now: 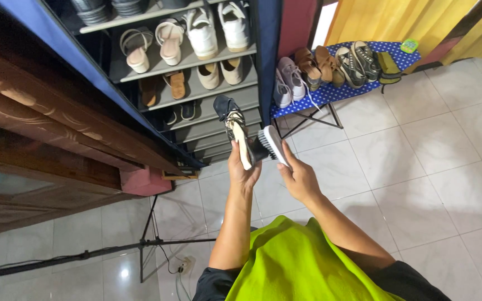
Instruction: The person removes shoes from a blue shoe rack and uses a brush to clean them. They handle a black sandal and a white sneaker, brushing the soles and uppers, then return the shoes to the rack.
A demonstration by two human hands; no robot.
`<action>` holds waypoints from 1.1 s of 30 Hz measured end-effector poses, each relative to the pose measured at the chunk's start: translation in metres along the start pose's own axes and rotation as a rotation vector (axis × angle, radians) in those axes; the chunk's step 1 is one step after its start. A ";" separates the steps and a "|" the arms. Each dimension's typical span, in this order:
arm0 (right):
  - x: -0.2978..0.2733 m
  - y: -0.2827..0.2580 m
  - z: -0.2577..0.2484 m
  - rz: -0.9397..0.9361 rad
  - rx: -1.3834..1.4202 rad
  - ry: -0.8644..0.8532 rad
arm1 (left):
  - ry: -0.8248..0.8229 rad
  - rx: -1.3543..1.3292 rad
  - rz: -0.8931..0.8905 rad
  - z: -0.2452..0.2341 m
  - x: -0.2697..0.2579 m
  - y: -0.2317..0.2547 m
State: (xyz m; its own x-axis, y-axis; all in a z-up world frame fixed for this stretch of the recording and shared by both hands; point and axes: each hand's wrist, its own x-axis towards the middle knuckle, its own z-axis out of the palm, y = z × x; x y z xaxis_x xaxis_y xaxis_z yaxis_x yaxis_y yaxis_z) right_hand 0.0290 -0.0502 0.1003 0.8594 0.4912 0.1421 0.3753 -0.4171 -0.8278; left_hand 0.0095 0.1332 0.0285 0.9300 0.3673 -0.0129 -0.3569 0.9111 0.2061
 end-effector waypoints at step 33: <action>0.132 -0.089 0.190 -0.282 0.074 0.088 | -0.173 0.160 -0.013 -0.024 0.106 0.225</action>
State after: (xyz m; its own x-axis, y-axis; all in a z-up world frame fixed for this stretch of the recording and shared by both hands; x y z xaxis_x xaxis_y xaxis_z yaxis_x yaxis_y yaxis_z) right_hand 0.0435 0.1972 0.0892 0.7530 0.5102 0.4155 0.5797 -0.2155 -0.7858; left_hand 0.0252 0.3818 0.0497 0.9403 0.3060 0.1488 -0.3397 0.8691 0.3596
